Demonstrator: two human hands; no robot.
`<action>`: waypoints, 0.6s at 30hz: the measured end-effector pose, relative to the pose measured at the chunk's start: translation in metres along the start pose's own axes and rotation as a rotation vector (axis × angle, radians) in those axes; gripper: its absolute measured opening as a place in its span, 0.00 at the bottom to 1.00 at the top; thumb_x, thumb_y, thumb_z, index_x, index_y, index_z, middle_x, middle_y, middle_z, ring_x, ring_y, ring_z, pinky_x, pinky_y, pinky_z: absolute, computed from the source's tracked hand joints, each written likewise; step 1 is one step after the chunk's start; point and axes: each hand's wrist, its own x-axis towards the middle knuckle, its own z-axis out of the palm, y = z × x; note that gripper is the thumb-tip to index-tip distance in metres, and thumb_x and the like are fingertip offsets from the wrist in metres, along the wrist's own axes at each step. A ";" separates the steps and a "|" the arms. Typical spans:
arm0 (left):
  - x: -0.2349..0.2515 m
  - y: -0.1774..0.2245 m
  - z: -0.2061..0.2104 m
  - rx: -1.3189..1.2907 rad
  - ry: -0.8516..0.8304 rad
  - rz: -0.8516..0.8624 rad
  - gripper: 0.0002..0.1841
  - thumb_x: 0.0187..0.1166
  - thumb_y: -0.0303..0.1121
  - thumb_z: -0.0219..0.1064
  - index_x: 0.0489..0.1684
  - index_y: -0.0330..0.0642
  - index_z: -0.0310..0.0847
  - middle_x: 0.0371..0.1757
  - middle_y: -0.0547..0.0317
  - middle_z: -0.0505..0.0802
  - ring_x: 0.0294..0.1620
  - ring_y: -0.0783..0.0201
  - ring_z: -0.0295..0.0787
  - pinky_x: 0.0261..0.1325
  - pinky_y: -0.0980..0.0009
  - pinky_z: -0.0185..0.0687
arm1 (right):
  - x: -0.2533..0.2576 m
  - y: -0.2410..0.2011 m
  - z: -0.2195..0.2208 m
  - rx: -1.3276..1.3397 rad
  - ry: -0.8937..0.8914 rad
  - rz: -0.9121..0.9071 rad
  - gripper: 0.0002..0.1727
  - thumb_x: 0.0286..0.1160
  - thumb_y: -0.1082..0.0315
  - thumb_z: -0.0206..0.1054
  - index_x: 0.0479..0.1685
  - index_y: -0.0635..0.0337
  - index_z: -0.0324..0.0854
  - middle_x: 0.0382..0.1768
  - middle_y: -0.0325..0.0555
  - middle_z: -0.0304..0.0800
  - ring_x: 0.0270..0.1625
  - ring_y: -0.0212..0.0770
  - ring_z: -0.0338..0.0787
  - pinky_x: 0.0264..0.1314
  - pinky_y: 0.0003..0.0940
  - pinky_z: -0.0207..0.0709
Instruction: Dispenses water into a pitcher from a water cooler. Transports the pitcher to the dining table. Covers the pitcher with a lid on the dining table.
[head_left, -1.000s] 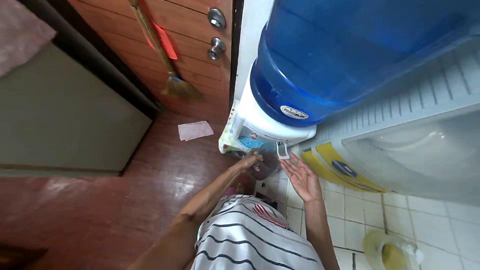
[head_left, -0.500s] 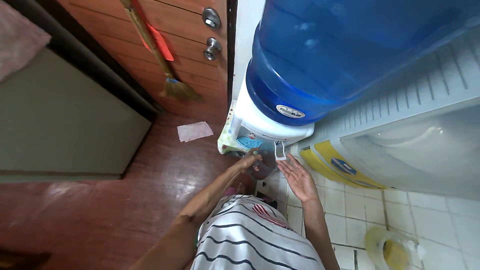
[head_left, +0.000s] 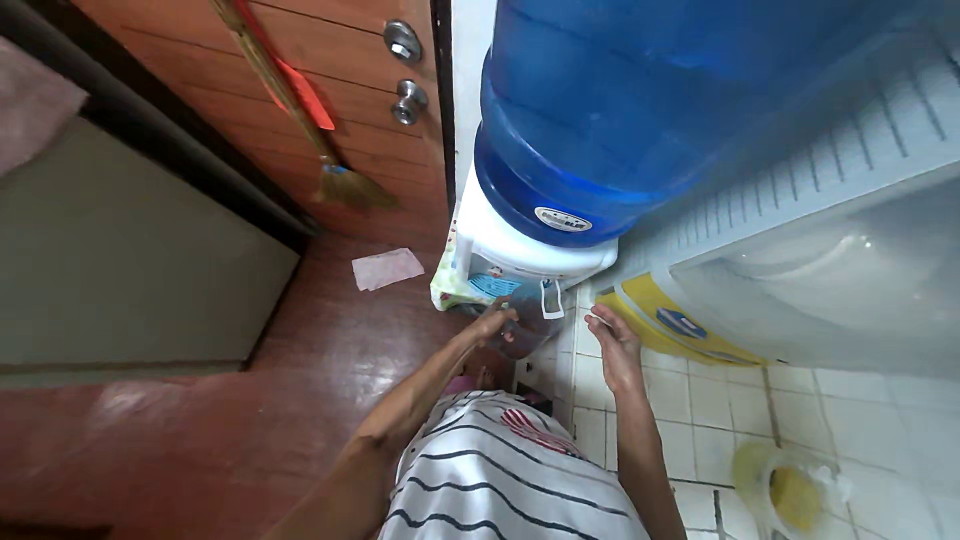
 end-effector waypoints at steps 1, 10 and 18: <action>0.000 0.000 0.000 -0.003 0.003 0.000 0.33 0.85 0.30 0.55 0.91 0.47 0.47 0.46 0.51 0.84 0.26 0.64 0.81 0.31 0.67 0.84 | 0.001 0.000 0.002 -0.019 -0.009 -0.014 0.21 0.76 0.79 0.65 0.68 0.77 0.77 0.64 0.60 0.85 0.59 0.39 0.89 0.63 0.31 0.84; 0.001 0.000 0.001 -0.007 0.004 0.000 0.33 0.86 0.31 0.56 0.91 0.46 0.46 0.42 0.52 0.84 0.23 0.64 0.81 0.30 0.67 0.84 | 0.007 -0.004 0.012 -0.126 -0.076 -0.026 0.22 0.75 0.78 0.70 0.68 0.74 0.79 0.64 0.62 0.85 0.58 0.39 0.90 0.62 0.30 0.85; -0.001 0.003 0.002 0.004 0.011 0.003 0.32 0.85 0.30 0.56 0.89 0.45 0.48 0.40 0.53 0.84 0.23 0.64 0.81 0.30 0.67 0.84 | 0.006 0.006 0.013 -0.227 -0.129 0.006 0.23 0.74 0.76 0.71 0.70 0.71 0.79 0.65 0.63 0.84 0.57 0.44 0.91 0.63 0.35 0.85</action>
